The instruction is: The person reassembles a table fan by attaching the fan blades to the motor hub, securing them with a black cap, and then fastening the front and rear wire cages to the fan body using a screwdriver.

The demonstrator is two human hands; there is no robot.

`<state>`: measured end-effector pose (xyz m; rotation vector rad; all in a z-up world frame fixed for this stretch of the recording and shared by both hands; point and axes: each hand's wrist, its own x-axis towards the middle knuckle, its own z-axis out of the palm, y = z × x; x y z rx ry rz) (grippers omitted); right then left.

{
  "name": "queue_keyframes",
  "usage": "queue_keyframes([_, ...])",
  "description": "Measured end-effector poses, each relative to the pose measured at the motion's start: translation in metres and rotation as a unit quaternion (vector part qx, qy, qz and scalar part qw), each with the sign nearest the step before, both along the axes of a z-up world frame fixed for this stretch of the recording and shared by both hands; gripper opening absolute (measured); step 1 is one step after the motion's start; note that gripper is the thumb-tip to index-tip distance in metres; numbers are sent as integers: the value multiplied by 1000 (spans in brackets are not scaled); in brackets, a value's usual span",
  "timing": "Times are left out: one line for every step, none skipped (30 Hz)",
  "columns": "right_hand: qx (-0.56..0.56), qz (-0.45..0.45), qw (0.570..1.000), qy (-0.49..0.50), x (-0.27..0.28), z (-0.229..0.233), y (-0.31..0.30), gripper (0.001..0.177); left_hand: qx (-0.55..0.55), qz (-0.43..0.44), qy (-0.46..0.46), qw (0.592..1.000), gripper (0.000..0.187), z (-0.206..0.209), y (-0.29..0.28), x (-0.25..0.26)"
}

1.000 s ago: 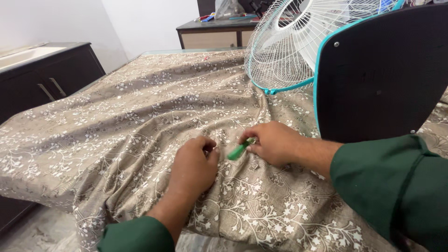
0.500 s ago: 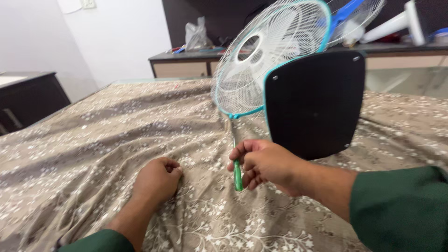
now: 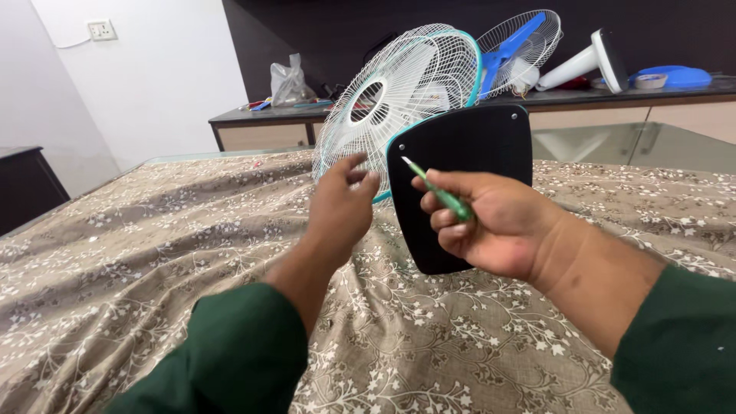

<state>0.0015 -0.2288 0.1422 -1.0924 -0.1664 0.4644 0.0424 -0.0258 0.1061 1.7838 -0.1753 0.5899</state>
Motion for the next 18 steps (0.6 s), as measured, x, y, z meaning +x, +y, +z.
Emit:
queue_keyframes([-10,-12,1000,-12,1,1,1,24,-28,-24,-10,999,49,6,-4,7])
queue_keyframes([-21,-24,999,-25,2,2,3,24,-38,-50,-24,998,48,11,-7,13])
queue_keyframes([-31,-35,998,-37,1,2,6,24,-48,-77,-37,995,47,14,-9,19])
queue_keyframes([-50,-47,997,-29,0,4,10,28,-58,-103,-49,992,46,17,-10,23])
queue_keyframes([-70,-58,996,-21,0,5,14,34,-69,-123,-40,989,43,18,-12,27])
queue_keyframes([-90,-69,993,-12,-2,8,17,39,-82,-143,-31,986,40,19,-14,29])
queue_keyframes([-100,-66,993,-15,-3,11,19,39,-95,-163,-21,982,39,20,-15,32])
queue_keyframes([-111,-63,992,-17,-4,13,20,40,-105,-170,-18,980,39,19,-16,33])
queue_keyframes([-121,-60,991,-18,-6,15,22,40,-115,-177,-14,977,38,19,-17,33])
queue_keyframes([-128,-59,990,-28,-6,16,23,41,-125,-184,-10,975,38,19,-18,33])
queue_keyframes([-135,-59,988,-38,-7,18,25,41,-130,-183,-8,974,38,18,-18,33])
queue_keyframes([-143,-59,987,-47,-7,19,25,42,-135,-182,-5,974,38,19,-19,33])
queue_keyframes([-141,-63,987,-39,-7,20,26,41,-139,-182,-3,973,38,19,-19,33])
queue_keyframes([-138,-67,988,-32,-6,21,27,40,-138,-182,-4,974,38,19,-19,32])
queue_keyframes([-136,-70,988,-25,-6,21,28,39,-137,-182,-5,974,37,20,-19,31])
queue_keyframes([-135,-72,988,-25,-5,21,29,38,-136,-182,-4,974,37,20,-19,30])
queue_keyframes([-135,-73,988,-25,-5,20,29,37,-136,-181,-2,974,37,19,-18,29])
queue_keyframes([-134,-75,988,-25,-4,20,29,37,-136,-181,-1,974,37,20,-19,29])
